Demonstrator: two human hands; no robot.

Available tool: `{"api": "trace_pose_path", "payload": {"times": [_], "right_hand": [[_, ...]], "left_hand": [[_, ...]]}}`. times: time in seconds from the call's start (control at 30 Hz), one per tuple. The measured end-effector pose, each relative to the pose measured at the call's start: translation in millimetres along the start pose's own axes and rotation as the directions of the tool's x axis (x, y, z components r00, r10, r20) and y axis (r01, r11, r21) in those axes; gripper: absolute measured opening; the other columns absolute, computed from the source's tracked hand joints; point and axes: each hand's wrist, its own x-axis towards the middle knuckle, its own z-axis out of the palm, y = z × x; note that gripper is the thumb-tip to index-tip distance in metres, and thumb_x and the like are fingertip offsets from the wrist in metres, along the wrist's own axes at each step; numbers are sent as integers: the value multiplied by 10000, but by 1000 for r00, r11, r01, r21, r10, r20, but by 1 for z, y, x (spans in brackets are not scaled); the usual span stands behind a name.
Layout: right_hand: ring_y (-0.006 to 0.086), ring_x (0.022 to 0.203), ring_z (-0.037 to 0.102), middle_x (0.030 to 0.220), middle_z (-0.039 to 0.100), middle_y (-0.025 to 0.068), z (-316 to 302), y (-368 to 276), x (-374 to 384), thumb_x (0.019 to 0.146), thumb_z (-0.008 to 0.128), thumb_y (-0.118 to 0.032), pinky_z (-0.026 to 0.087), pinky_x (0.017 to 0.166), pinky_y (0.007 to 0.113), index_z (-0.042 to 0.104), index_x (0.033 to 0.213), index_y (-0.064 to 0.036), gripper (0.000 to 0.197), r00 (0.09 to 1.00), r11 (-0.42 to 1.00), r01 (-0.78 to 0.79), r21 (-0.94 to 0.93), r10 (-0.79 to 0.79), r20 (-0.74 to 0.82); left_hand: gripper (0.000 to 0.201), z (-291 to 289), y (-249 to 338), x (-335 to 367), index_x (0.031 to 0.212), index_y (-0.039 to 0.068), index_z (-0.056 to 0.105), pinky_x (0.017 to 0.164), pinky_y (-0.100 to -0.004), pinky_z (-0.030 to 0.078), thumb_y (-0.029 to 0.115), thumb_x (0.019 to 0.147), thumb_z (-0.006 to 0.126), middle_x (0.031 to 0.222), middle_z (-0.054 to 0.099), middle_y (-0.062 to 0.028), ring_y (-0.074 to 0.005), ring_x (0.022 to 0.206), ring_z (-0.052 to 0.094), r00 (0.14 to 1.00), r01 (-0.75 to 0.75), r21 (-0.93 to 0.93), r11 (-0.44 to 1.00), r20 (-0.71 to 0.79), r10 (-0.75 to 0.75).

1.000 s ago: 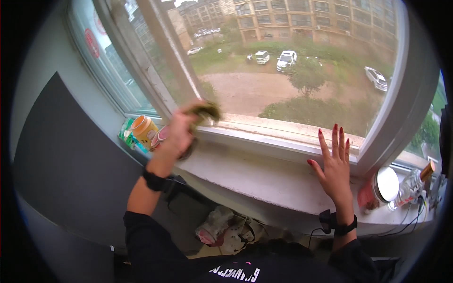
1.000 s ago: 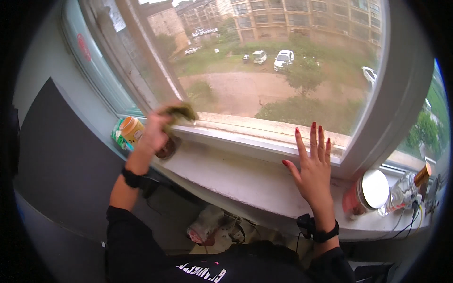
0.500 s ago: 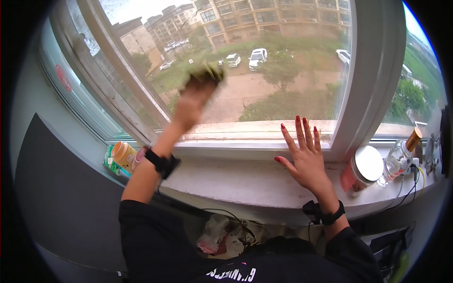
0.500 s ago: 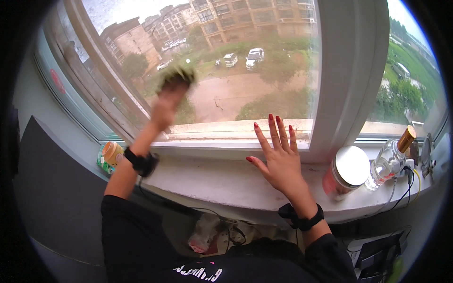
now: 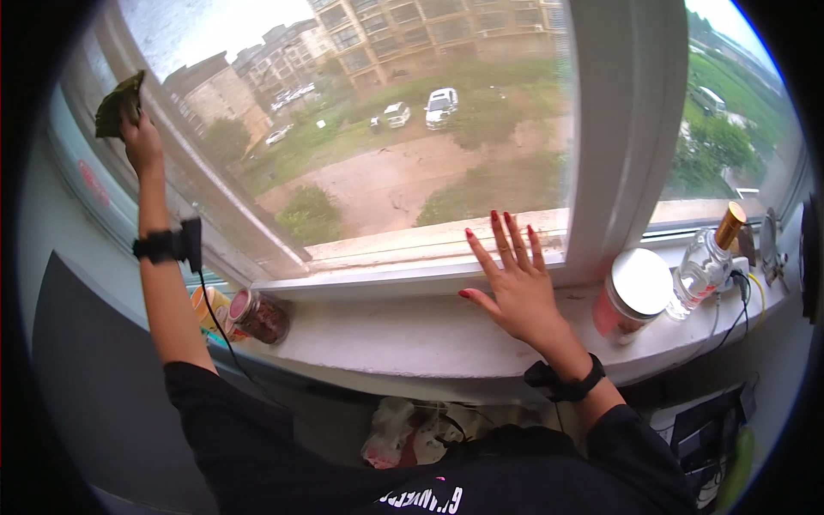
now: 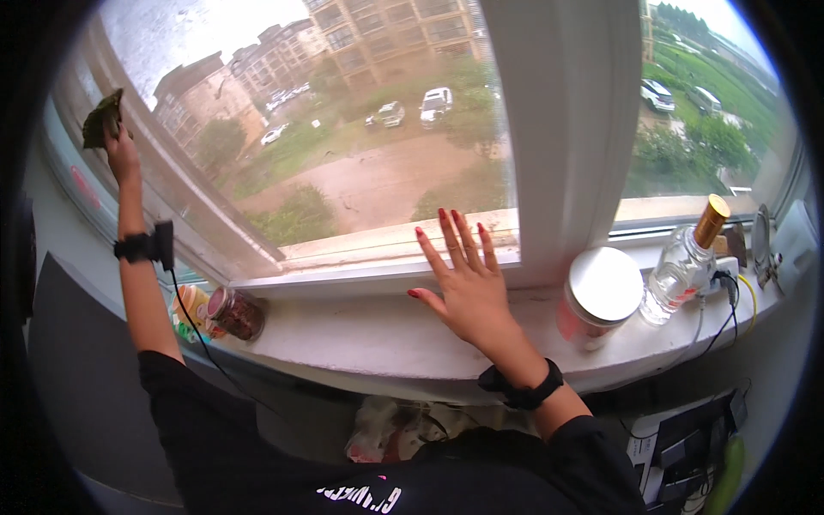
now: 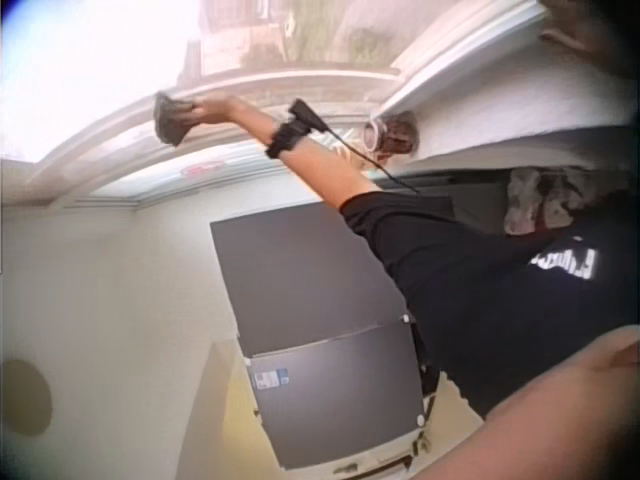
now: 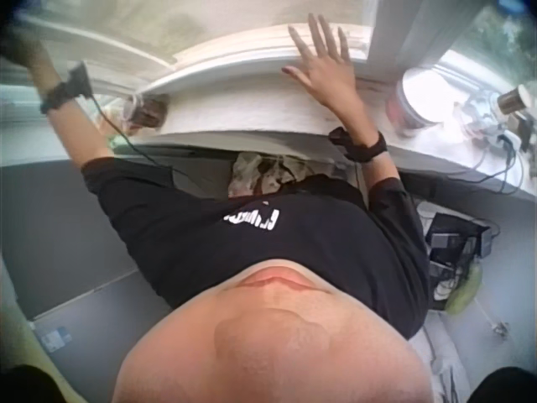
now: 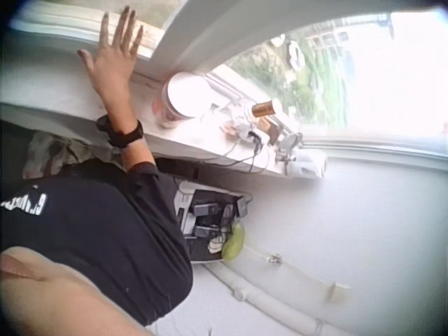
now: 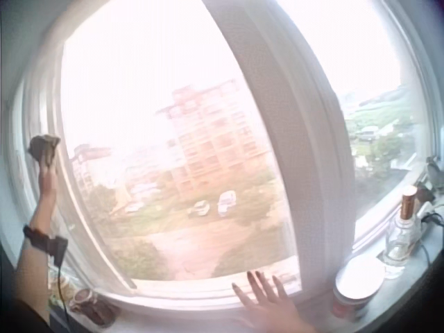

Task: Wiping down various surfaces including a table, window sills, and door handles with a damp cloth.

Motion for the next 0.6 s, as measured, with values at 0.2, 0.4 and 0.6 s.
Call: {"api": "trace_pose_path", "payload": {"times": [0.2,0.4,0.6], "right_hand": [[277,1361,111,1460,160,145,14,-4,2,798,494,-554,46,1093,450,246,1404,-197,746,995,987,49,152,-35,-91],[244,1370,90,1466,152,129,4,0,-6,812,468,-552,34,1100,418,223,1410,-176,747,991,986,50,157,-29,-131],[249,1368,92,1468,136,140,5,4,-6,767,536,-535,45,1104,412,292,1374,-106,782,978,981,69,182,-31,-207]], "left_hand": [[426,63,-22,-39,1323,-11,341,1066,-342,184,144,931,399,1371,343,-163,-257,1273,297,960,-159,-304,939,176,219],[556,15,156,-259,1272,52,449,1082,-475,147,-3,719,474,1323,391,-187,-386,1285,248,351,-490,-342,802,765,540],[439,-39,153,-253,1202,16,518,1052,-438,260,23,766,464,1239,477,-221,-384,1227,364,-126,-415,-531,739,838,531]]}}
